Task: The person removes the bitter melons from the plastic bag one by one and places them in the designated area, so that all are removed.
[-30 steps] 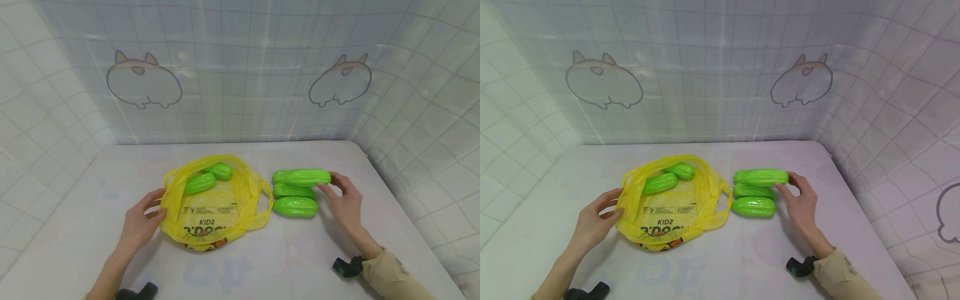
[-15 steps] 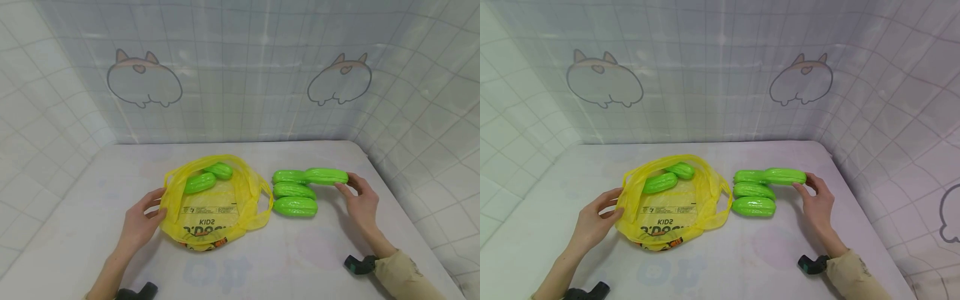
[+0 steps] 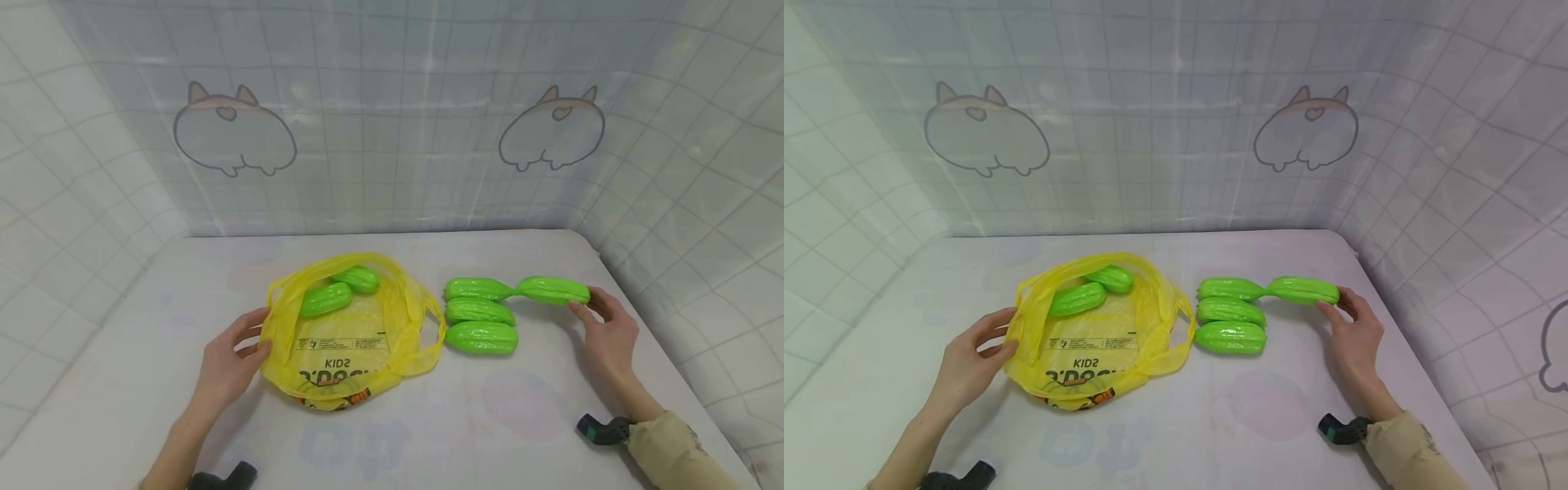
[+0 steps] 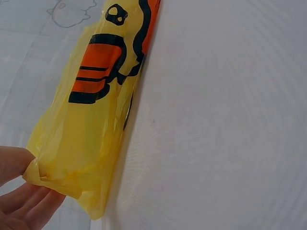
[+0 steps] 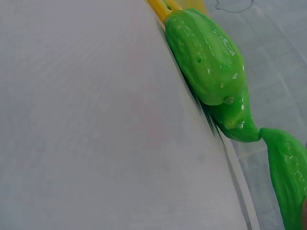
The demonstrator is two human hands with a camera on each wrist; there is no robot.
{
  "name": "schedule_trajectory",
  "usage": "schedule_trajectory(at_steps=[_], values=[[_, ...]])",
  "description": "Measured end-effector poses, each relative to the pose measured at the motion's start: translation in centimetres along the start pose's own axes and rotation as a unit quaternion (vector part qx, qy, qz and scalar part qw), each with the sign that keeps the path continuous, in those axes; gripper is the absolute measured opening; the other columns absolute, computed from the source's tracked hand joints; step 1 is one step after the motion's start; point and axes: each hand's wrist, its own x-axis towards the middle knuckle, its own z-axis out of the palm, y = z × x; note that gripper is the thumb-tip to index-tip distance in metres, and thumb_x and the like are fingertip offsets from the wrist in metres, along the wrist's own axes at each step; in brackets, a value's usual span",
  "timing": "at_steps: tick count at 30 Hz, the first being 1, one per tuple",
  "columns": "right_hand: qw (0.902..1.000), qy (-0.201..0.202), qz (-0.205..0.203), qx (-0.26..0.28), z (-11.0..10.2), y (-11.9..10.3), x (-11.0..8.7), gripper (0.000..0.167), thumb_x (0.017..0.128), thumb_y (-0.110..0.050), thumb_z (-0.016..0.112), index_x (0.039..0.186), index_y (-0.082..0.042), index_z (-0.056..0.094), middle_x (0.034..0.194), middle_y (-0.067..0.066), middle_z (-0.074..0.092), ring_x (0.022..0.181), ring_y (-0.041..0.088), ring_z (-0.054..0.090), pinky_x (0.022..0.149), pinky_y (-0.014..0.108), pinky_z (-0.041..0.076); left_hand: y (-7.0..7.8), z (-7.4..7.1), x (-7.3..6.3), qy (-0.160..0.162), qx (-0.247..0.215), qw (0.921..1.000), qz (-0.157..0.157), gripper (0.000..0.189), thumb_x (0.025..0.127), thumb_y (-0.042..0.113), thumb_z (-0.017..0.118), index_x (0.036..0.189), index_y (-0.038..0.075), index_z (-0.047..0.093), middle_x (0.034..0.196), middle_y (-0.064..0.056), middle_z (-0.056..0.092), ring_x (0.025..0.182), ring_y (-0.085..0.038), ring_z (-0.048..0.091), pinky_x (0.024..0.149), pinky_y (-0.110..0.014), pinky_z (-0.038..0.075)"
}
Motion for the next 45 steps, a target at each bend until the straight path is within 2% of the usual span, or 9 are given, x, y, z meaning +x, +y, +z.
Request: schedule_trajectory(at_steps=[3,7,13,16,19,24,33,39,45], values=[[0.9998,-0.003,0.016,-0.006,-0.2,0.4,0.1,0.046,0.09,-0.021,0.076,0.133,-0.01,0.064,0.12,0.003,0.069,0.091,-0.021,0.051,0.086,0.008,0.042,0.0,0.0,0.0,0.001,0.005,1.0,-0.004,0.055,0.095,0.005,0.062,0.147,0.012,0.048,0.146,-0.015,0.052,0.122,-0.034,0.057,0.083,-0.001,0.048],[0.9998,0.001,0.019,-0.007,-0.5,0.7,0.4,0.045,0.089,-0.02,0.076,0.131,-0.009,0.065,0.118,-0.001,0.068,0.091,-0.021,0.052,0.083,0.006,0.042,0.0,0.1,0.1,0.0,0.012,0.9999,-0.008,0.055,0.095,0.005,0.062,0.147,0.013,0.048,0.146,-0.015,0.052,0.123,-0.034,0.057,0.09,-0.019,0.057],[0.9985,-0.009,0.047,-0.027,-0.8,1.2,0.5,0.046,0.091,-0.023,0.074,0.134,-0.01,0.063,0.127,0.01,0.067,0.093,-0.018,0.052,0.086,0.006,0.042,0.1,0.3,0.1,-0.004,0.013,0.9998,-0.013,0.055,0.095,0.007,0.062,0.148,0.013,0.047,0.147,-0.015,0.051,0.124,-0.034,0.056,0.094,-0.039,0.054],[0.997,-0.021,0.062,-0.042,-0.7,1.4,0.5,0.047,0.093,-0.027,0.072,0.136,-0.012,0.061,0.131,0.013,0.066,0.099,-0.01,0.056,0.09,0.01,0.042,0.1,0.3,0.1,-0.005,0.012,0.9998,-0.015,0.055,0.096,0.007,0.062,0.148,0.013,0.047,0.148,-0.015,0.051,0.124,-0.034,0.056,0.094,-0.037,0.055],[0.9957,-0.034,0.064,-0.058,-0.6,1.7,0.6,0.048,0.093,-0.031,0.071,0.137,-0.013,0.061,0.132,0.012,0.066,0.102,-0.005,0.056,0.09,0.013,0.041,0.1,0.2,0.1,-0.003,0.011,0.9998,-0.013,0.055,0.095,0.006,0.062,0.148,0.013,0.047,0.147,-0.015,0.051,0.123,-0.034,0.056,0.091,-0.02,0.057],[0.9948,-0.05,0.049,-0.074,-0.5,2.0,0.6,0.05,0.093,-0.034,0.071,0.136,-0.01,0.061,0.128,0.013,0.068,0.092,-0.017,0.047,0.086,0.012,0.039,0.0,0.2,0.1,-0.002,0.008,0.9999,-0.01,0.055,0.094,0.005,0.062,0.147,0.012,0.048,0.147,-0.015,0.052,0.123,-0.034,0.057,0.083,-0.001,0.049],[0.9917,-0.087,0.027,-0.091,-0.7,2.3,0.4,0.057,0.094,-0.042,0.068,0.137,-0.005,0.059,0.126,0.019,0.067,0.086,-0.022,0.041,0.078,0.01,0.039,0.2,0.2,0.1,-0.003,0.017,0.9997,-0.014,0.056,0.095,0.005,0.062,0.148,0.013,0.047,0.147,-0.015,0.051,0.124,-0.034,0.056,0.092,-0.027,0.056],[0.991,-0.097,0.028,-0.088,-0.8,2.1,0.3,0.062,0.093,-0.045,0.068,0.14,-0.006,0.057,0.128,0.019,0.066,0.087,-0.022,0.041,0.078,0.008,0.039,0.2,0.1,0.0,-0.005,0.017,0.9997,-0.015,0.056,0.095,0.005,0.062,0.148,0.012,0.047,0.147,-0.015,0.051,0.124,-0.034,0.056,0.091,-0.022,0.056],[0.9915,-0.094,0.017,-0.088,-0.8,2.1,0.2,0.06,0.093,-0.041,0.068,0.141,-0.006,0.056,0.128,0.018,0.067,0.089,-0.022,0.042,0.08,0.005,0.037,0.4,0.1,0.0,-0.005,0.021,0.9996,-0.018,0.056,0.095,0.006,0.062,0.148,0.012,0.047,0.147,-0.015,0.051,0.124,-0.035,0.056,0.094,-0.038,0.054]])
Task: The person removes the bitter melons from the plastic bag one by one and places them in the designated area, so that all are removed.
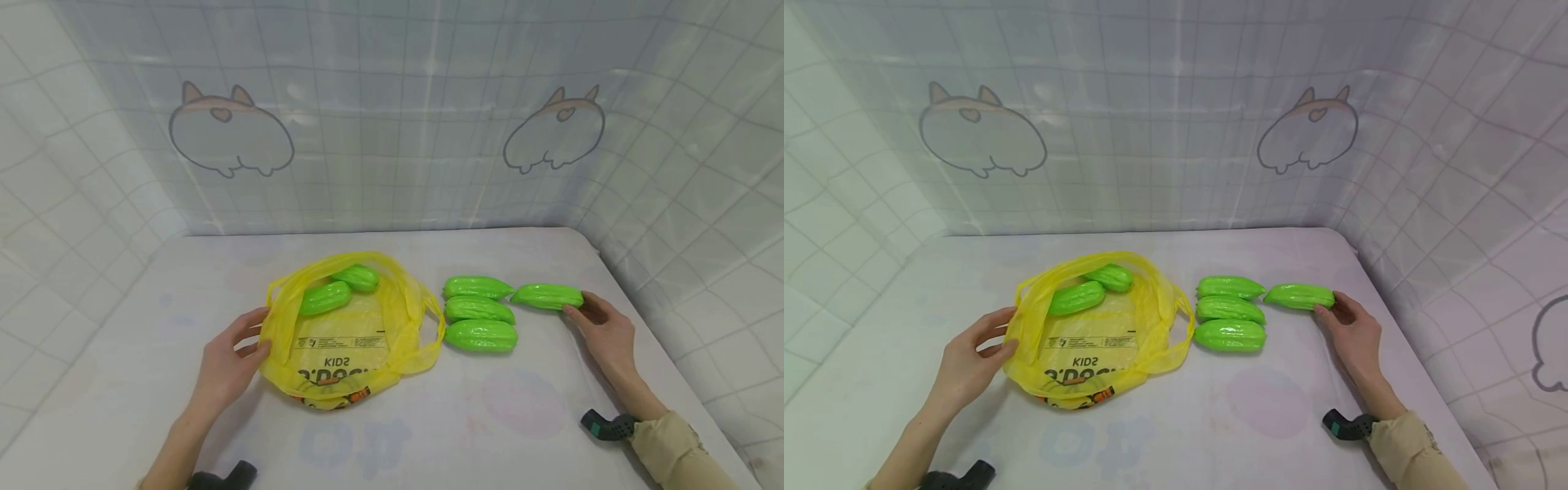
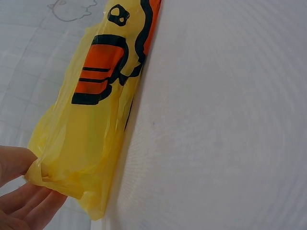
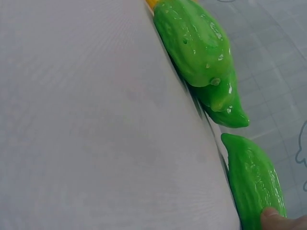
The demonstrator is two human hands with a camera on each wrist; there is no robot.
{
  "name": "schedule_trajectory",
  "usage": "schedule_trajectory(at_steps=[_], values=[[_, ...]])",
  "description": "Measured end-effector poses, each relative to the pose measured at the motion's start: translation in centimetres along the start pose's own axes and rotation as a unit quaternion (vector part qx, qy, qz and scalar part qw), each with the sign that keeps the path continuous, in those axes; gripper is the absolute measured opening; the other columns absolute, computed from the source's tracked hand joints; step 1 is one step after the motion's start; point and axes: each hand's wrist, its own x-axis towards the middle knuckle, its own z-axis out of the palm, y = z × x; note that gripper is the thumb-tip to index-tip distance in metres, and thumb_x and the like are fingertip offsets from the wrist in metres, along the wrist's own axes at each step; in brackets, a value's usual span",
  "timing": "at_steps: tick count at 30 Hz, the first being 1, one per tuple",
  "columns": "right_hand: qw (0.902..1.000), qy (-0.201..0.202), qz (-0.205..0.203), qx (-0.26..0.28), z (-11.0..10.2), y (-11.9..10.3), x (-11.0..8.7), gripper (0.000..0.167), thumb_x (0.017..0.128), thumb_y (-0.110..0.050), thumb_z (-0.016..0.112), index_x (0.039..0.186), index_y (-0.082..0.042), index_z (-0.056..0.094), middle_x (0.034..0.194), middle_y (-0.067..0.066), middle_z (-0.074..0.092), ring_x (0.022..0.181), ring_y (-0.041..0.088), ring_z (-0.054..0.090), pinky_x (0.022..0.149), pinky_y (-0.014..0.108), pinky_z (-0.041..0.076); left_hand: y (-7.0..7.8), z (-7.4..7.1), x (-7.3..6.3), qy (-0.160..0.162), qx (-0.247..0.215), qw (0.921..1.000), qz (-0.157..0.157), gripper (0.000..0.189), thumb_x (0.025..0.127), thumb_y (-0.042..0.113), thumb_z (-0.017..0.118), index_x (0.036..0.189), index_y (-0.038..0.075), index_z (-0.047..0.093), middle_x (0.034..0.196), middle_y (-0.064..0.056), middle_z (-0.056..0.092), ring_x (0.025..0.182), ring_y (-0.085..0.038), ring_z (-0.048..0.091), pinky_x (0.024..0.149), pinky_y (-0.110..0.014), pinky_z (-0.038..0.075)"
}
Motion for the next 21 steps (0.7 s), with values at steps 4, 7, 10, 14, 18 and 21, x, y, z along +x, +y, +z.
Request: schedule_trajectory(at_steps=[4,7,10,14,18,21], values=[[1.0,0.003,-0.006,0.0,0.03,0.05,-0.01,0.059,0.093,-0.04,0.069,0.14,-0.006,0.056,0.128,0.018,0.067,0.089,-0.022,0.043,0.08,0.005,0.037,-0.02,0.02,0.0,0.001,0.001,1.0,0.003,0.056,0.095,0.006,0.062,0.148,0.012,0.047,0.147,-0.016,0.051,0.124,-0.035,0.056,0.094,-0.038,0.053],[1.0,0.005,-0.007,0.003,0.04,-0.06,-0.05,0.059,0.093,-0.04,0.07,0.139,-0.005,0.057,0.127,0.019,0.067,0.089,-0.02,0.045,0.079,0.004,0.038,-0.13,0.02,0.03,0.001,0.0,1.0,0.004,0.056,0.095,0.005,0.062,0.148,0.012,0.047,0.147,-0.016,0.051,0.123,-0.034,0.056,0.093,-0.034,0.055],[1.0,0.006,-0.007,0.004,0.04,-0.13,-0.06,0.061,0.092,-0.041,0.07,0.139,-0.004,0.057,0.127,0.019,0.066,0.09,-0.017,0.046,0.078,0.004,0.038,-0.28,0.01,0.05,0.003,-0.002,1.0,0.005,0.056,0.095,0.005,0.062,0.148,0.012,0.047,0.147,-0.015,0.052,0.123,-0.034,0.056,0.092,-0.022,0.055],[1.0,0.003,-0.001,-0.004,0.01,-0.11,-0.07,0.063,0.092,-0.043,0.069,0.141,-0.006,0.056,0.131,0.018,0.065,0.1,-0.002,0.056,0.084,0.01,0.042,-0.37,0.06,0.06,0.003,-0.002,1.0,0.006,0.055,0.095,0.006,0.062,0.148,0.013,0.047,0.147,-0.015,0.052,0.123,-0.034,0.056,0.091,-0.022,0.055],[1.0,-0.008,0.002,-0.001,-0.01,-0.04,-0.1,0.064,0.093,-0.042,0.068,0.144,-0.006,0.052,0.136,0.021,0.061,0.118,0.03,0.061,0.103,0.036,0.049,-0.4,0.1,0.06,0.001,0.0,1.0,0.003,0.056,0.095,0.006,0.062,0.148,0.013,0.047,0.147,-0.015,0.051,0.124,-0.035,0.056,0.093,-0.035,0.055],[0.9999,-0.012,0.002,0.009,-0.05,-0.04,-0.16,0.064,0.093,-0.04,0.068,0.145,-0.006,0.051,0.14,0.022,0.057,0.124,0.04,0.057,0.108,0.052,0.045,-0.43,0.09,0.09,0.0,0.0,1.0,0.002,0.056,0.095,0.006,0.062,0.148,0.013,0.047,0.147,-0.015,0.051,0.124,-0.034,0.056,0.093,-0.034,0.055]])
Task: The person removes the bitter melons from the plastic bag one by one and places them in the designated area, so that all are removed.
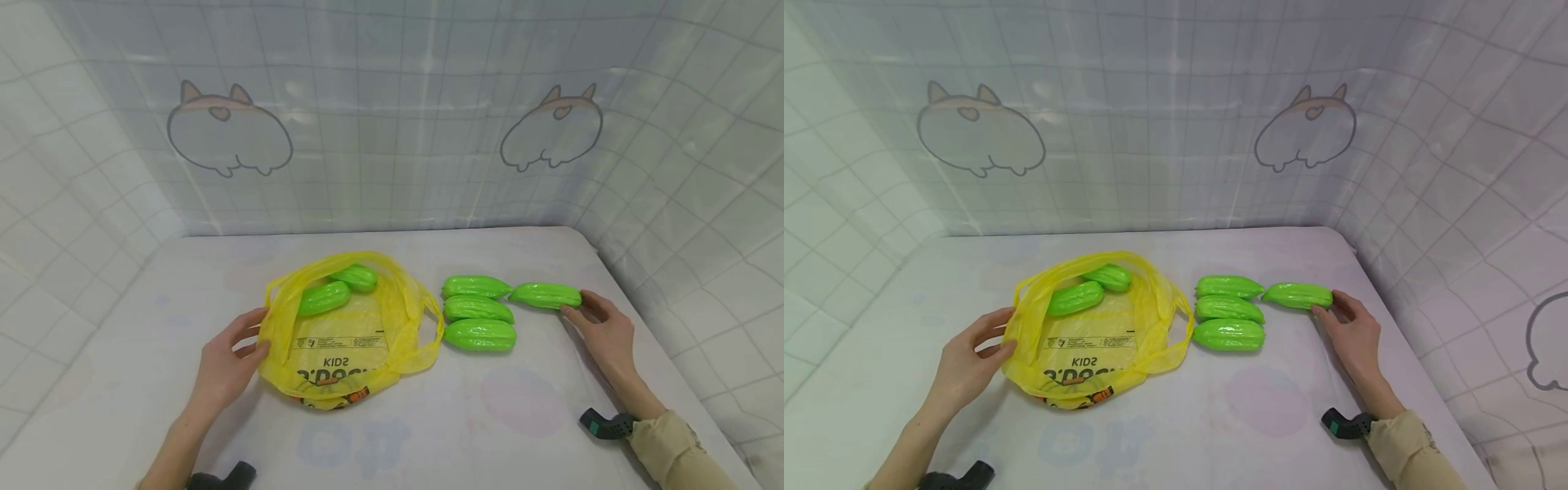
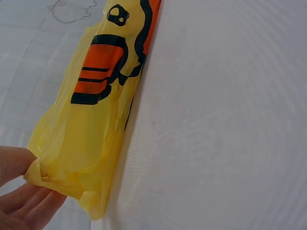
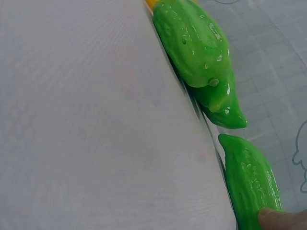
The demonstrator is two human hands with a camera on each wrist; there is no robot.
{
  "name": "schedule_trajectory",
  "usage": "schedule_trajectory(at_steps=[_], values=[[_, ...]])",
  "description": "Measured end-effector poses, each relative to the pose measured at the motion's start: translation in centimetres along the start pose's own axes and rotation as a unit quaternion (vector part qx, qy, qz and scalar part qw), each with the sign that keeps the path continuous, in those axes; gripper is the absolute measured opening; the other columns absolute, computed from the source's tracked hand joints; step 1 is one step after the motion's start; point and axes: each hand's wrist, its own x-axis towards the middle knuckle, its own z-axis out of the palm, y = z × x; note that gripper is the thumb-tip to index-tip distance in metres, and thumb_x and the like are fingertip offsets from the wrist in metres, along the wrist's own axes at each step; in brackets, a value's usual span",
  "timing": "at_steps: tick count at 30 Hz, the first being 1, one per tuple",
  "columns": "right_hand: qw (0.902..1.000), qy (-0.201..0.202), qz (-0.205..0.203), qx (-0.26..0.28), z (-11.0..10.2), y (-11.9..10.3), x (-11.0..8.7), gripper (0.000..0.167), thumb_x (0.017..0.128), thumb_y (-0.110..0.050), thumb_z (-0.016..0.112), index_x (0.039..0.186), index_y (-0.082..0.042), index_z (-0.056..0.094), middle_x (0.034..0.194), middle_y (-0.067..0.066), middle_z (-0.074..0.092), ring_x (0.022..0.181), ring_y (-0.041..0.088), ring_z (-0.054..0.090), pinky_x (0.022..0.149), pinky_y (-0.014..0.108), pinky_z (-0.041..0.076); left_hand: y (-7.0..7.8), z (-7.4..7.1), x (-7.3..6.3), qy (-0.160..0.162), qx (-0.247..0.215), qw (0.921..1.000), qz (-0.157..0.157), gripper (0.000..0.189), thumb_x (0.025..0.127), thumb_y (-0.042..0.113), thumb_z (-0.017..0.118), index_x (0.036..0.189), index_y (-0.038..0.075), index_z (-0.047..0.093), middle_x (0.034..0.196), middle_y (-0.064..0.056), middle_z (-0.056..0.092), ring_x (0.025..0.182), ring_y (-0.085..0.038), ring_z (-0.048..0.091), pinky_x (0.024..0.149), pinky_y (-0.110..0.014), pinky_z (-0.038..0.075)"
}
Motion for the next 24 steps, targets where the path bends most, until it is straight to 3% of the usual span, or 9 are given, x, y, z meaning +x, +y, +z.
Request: schedule_trajectory(at_steps=[6,9,11,14,19,24], values=[[0.9998,0.013,0.01,0.01,-0.1,-0.4,-0.2,0.059,0.094,-0.039,0.067,0.144,-0.01,0.052,0.142,0.014,0.057,0.128,0.039,0.055,0.109,0.05,0.044,0.0,0.0,0.0,0.002,0.001,1.0,0.004,0.056,0.095,0.005,0.062,0.148,0.012,0.047,0.147,-0.015,0.052,0.123,-0.034,0.056,0.093,-0.03,0.055],[0.9994,0.024,0.017,0.018,-0.2,-0.5,-0.2,0.057,0.095,-0.038,0.067,0.143,-0.011,0.053,0.142,0.012,0.057,0.129,0.037,0.054,0.111,0.047,0.043,-0.1,0.0,0.0,0.003,0.0,1.0,0.005,0.056,0.095,0.005,0.062,0.148,0.012,0.047,0.146,-0.015,0.052,0.123,-0.034,0.057,0.091,-0.021,0.055],[0.9989,0.033,0.02,0.027,-0.1,-0.6,-0.2,0.055,0.095,-0.037,0.067,0.143,-0.013,0.055,0.142,0.011,0.057,0.13,0.034,0.054,0.112,0.042,0.043,-0.1,0.0,0.0,0.004,-0.001,1.0,0.005,0.056,0.095,0.006,0.062,0.148,0.012,0.047,0.146,-0.015,0.052,0.123,-0.034,0.056,0.09,-0.014,0.054],[0.9974,0.054,0.014,0.045,0.1,-0.6,-0.2,0.052,0.094,-0.034,0.068,0.141,-0.014,0.057,0.141,0.01,0.058,0.129,0.022,0.055,0.113,0.031,0.041,-0.2,0.0,0.0,0.003,-0.002,1.0,0.004,0.056,0.095,0.006,0.062,0.148,0.013,0.047,0.147,-0.015,0.052,0.124,-0.034,0.056,0.09,-0.012,0.053],[0.9891,0.115,-0.037,0.083,0.4,-0.7,-0.5,0.043,0.092,-0.021,0.071,0.134,-0.012,0.063,0.133,0.003,0.063,0.114,-0.007,0.053,0.102,0.012,0.041,-0.2,0.0,0.0,-0.001,-0.003,1.0,0.005,0.056,0.095,0.007,0.062,0.148,0.013,0.047,0.147,-0.015,0.051,0.124,-0.034,0.056,0.092,-0.028,0.056],[0.9711,0.167,-0.134,0.106,0.8,-1.5,-0.9,0.038,0.088,-0.004,0.072,0.126,-0.006,0.067,0.125,0.002,0.067,0.11,-0.01,0.053,0.097,0.009,0.042,-0.1,0.1,0.0,0.004,-0.001,1.0,0.008,0.055,0.095,0.005,0.062,0.148,0.012,0.047,0.147,-0.015,0.052,0.124,-0.034,0.057,0.093,-0.033,0.055]])
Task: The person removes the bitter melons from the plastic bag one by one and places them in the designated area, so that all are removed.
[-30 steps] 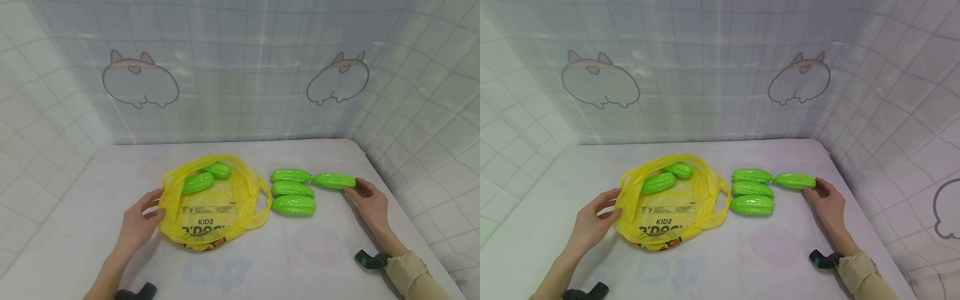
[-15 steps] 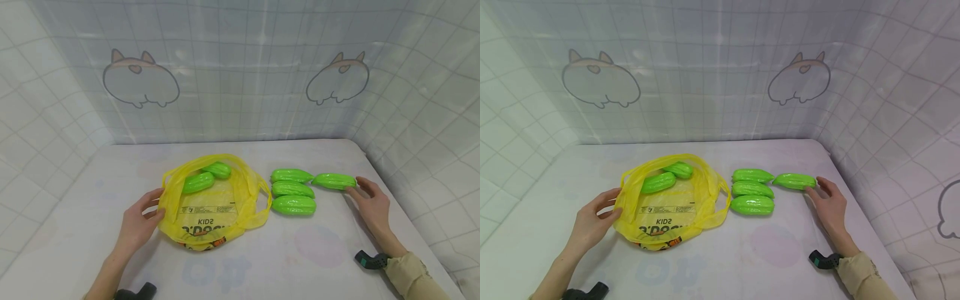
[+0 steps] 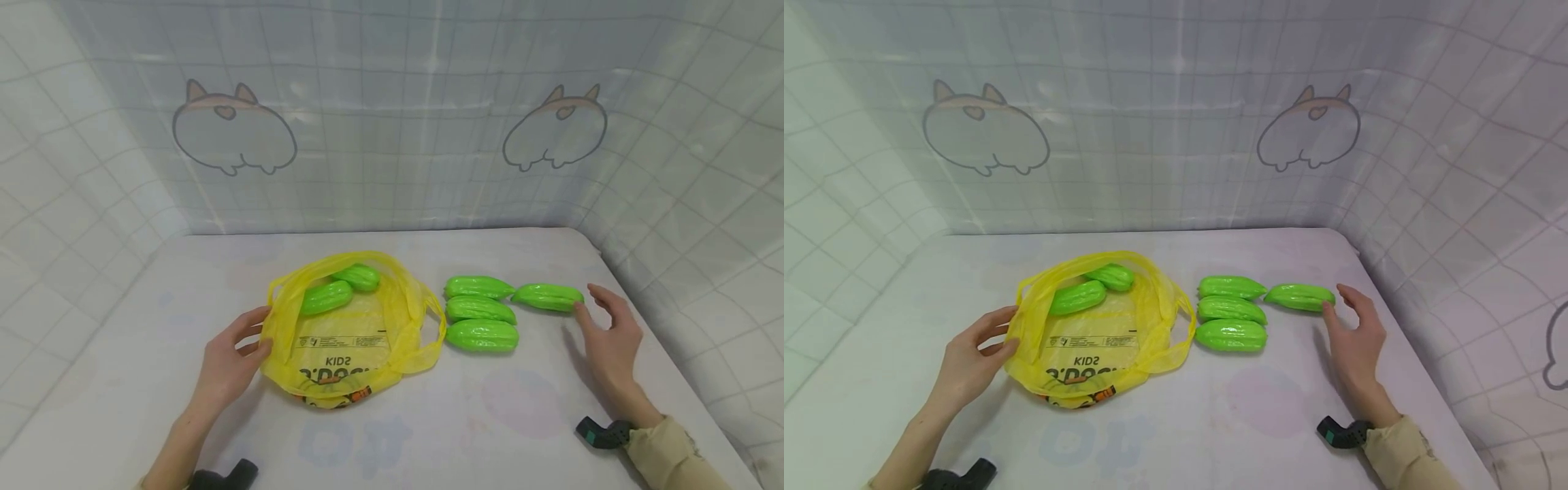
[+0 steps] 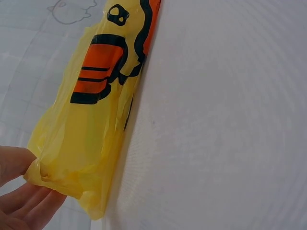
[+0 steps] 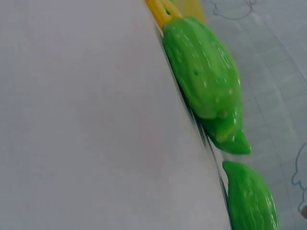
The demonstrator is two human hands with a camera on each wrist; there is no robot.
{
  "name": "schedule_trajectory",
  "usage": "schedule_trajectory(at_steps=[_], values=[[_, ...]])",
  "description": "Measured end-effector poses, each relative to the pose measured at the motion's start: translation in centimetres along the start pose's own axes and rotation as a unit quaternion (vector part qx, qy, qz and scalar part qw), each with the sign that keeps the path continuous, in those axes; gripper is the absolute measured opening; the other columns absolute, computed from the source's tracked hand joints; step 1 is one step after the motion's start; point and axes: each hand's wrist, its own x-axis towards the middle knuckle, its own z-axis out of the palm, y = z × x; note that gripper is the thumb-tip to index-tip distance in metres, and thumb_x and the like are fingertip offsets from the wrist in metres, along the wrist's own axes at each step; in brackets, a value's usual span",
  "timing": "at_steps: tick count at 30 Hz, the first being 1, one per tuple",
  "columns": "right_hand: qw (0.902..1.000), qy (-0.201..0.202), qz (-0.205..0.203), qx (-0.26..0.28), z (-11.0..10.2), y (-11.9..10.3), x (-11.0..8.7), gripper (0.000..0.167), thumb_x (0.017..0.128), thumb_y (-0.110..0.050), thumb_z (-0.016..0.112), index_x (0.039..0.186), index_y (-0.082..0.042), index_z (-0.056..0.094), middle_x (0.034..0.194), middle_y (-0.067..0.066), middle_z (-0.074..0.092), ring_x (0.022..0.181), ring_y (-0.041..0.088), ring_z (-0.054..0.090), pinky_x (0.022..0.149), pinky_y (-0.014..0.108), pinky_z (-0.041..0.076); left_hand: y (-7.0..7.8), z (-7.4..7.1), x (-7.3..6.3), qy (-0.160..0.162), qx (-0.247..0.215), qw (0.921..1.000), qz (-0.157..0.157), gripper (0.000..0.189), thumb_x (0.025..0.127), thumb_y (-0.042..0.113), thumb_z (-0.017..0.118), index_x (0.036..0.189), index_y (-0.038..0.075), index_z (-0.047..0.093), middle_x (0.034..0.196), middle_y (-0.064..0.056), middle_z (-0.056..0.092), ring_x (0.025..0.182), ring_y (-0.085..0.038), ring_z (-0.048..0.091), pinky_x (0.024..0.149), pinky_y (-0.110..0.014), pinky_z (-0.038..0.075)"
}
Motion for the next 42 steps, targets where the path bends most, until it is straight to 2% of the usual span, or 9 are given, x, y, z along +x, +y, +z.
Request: schedule_trajectory(at_steps=[4,11,14,20,22,25,28,34,42], values=[[0.9979,0.009,-0.042,0.049,0.8,-1.3,-0.3,0.039,0.085,0.007,0.071,0.123,-0.003,0.069,0.121,0.016,0.067,0.109,-0.005,0.056,0.098,0.011,0.043,0.1,0.0,0.1,-0.001,-0.001,1.0,-0.003,0.056,0.095,0.004,0.061,0.148,0.012,0.047,0.147,-0.015,0.051,0.124,-0.034,0.056,0.095,-0.042,0.053],[0.9939,-0.025,-0.038,0.1,2.1,-6.5,-1.4,0.036,0.086,0.014,0.065,0.121,0.008,0.066,0.118,0.028,0.064,0.108,0.0,0.059,0.099,0.012,0.046,0.1,-0.1,0.0,-0.004,-0.004,1.0,-0.004,0.056,0.095,0.005,0.061,0.148,0.013,0.047,0.147,-0.015,0.051,0.124,-0.034,0.056,0.095,-0.041,0.053],[0.9912,-0.037,-0.049,0.118,2.6,-9.0,-2.0,0.035,0.086,0.015,0.064,0.12,0.011,0.064,0.117,0.031,0.063,0.108,0.0,0.058,0.097,0.011,0.045,0.1,-0.1,-0.1,-0.003,-0.005,1.0,-0.001,0.056,0.094,0.004,0.062,0.148,0.012,0.047,0.147,-0.015,0.051,0.123,-0.034,0.056,0.093,-0.034,0.055],[0.9822,-0.072,-0.094,0.146,4.1,-12.2,-3.1,0.035,0.082,0.02,0.064,0.117,0.014,0.064,0.115,0.033,0.064,0.109,0.0,0.058,0.098,0.012,0.045,0.1,-0.2,-0.2,0.001,-0.007,1.0,0.004,0.055,0.094,0.004,0.062,0.147,0.011,0.049,0.146,-0.015,0.052,0.122,-0.034,0.057,0.086,-0.006,0.052],[0.9786,-0.09,-0.106,0.152,4.7,-12.9,-3.5,0.036,0.081,0.021,0.064,0.116,0.014,0.064,0.116,0.033,0.064,0.109,-0.002,0.056,0.099,0.012,0.045,0.1,-0.2,-0.2,0.002,-0.006,1.0,0.005,0.055,0.094,0.004,0.061,0.147,0.011,0.049,0.146,-0.015,0.052,0.122,-0.034,0.057,0.087,-0.01,0.054],[0.9732,-0.118,-0.111,0.164,5.7,-13.5,-4.2,0.038,0.081,0.02,0.066,0.118,0.013,0.064,0.118,0.03,0.064,0.109,0.0,0.056,0.1,0.013,0.045,0.2,-0.2,-0.1,0.002,-0.003,1.0,0.005,0.055,0.094,0.003,0.061,0.147,0.011,0.049,0.146,-0.015,0.052,0.122,-0.034,0.057,0.091,-0.025,0.057],[0.9695,-0.142,-0.109,0.167,6.7,-14.2,-4.8,0.039,0.082,0.016,0.068,0.12,0.01,0.065,0.119,0.026,0.066,0.11,0.01,0.059,0.1,0.014,0.046,0.2,-0.2,-0.1,0.002,0.0,1.0,0.003,0.055,0.094,0.004,0.061,0.147,0.011,0.048,0.146,-0.015,0.052,0.122,-0.035,0.057,0.093,-0.04,0.055],[0.9624,-0.165,-0.135,0.168,9.6,-13.5,-5.5,0.042,0.084,0.006,0.073,0.124,-0.006,0.068,0.122,0.01,0.069,0.108,0.022,0.063,0.099,0.017,0.048,0.1,-0.1,-0.1,0.003,0.002,1.0,0.001,0.055,0.094,0.004,0.061,0.147,0.012,0.048,0.146,-0.015,0.053,0.123,-0.035,0.057,0.095,-0.043,0.053],[0.9559,-0.223,-0.111,0.155,11.8,-15.1,-6.4,0.039,0.087,-0.005,0.074,0.126,-0.01,0.067,0.125,0.004,0.068,0.107,0.03,0.065,0.092,0.051,0.055,0.1,-0.1,-0.1,0.002,0.001,1.0,0.001,0.055,0.095,0.004,0.061,0.147,0.012,0.048,0.146,-0.016,0.052,0.123,-0.035,0.057,0.095,-0.045,0.053]])
